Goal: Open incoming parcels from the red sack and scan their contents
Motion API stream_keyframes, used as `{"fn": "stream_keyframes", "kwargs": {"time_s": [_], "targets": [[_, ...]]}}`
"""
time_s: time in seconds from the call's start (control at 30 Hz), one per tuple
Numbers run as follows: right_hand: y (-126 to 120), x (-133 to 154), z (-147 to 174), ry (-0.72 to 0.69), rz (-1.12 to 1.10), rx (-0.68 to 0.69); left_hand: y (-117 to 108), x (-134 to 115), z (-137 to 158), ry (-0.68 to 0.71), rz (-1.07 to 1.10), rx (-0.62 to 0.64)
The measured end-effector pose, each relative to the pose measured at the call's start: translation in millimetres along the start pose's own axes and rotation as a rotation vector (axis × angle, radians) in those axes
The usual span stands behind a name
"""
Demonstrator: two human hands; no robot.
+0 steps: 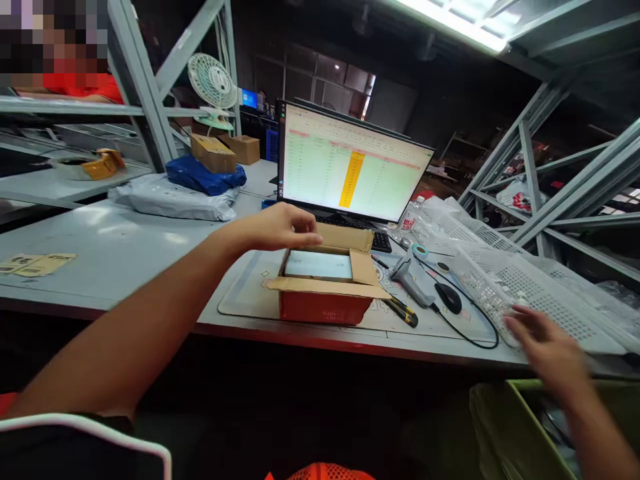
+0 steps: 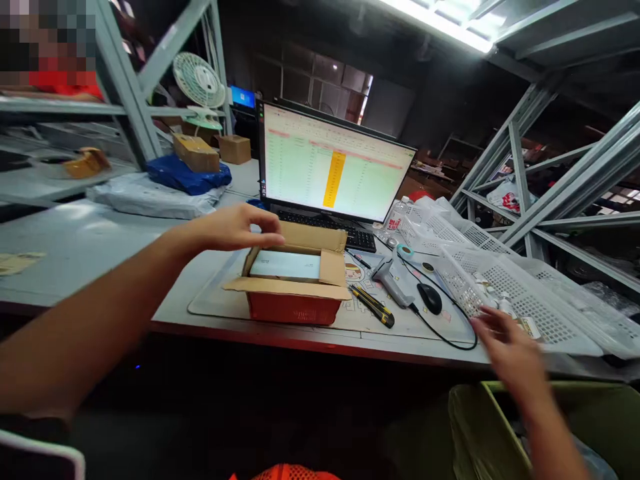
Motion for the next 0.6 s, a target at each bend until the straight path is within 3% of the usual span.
{"fn": "stream_keyframes", "kwargs": {"time_s": [0.13,0.23,0.3,0.37,0.5,0.6], "targets": [[193,127,9,-0.247,-0.485,0.590,30,-31,-14,-0.142,-0.447,0.251],[279,179,25,-0.320,-0.686,0.712,56,-42,-20,-0.140,-0.740,0.304],[306,184,31,-0.290,-0.787,0.697,70,-40,-20,-0.120,-0.818,0.305],[317,178,34,-0.233,-0.880,0.677,76,-34,-21,-0.126,-0.821,0.285],[316,171,38,-0.212,-0.951,0.667,67,-15,-24,-0.208,-0.785,0.246],[312,170,37,-0.204,-0.978,0.630,53,-1,-20,-0.246,-0.620,0.246]]}}
Point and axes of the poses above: each hand's wrist, its own z-axis away from the middle knuckle, its own y-axis out of the palm, x = y × z, the point moved 10 cm from there along -z, towards the middle knuckle, and after that the axes turned 5 degrees about -y, right-handed, at the moved point
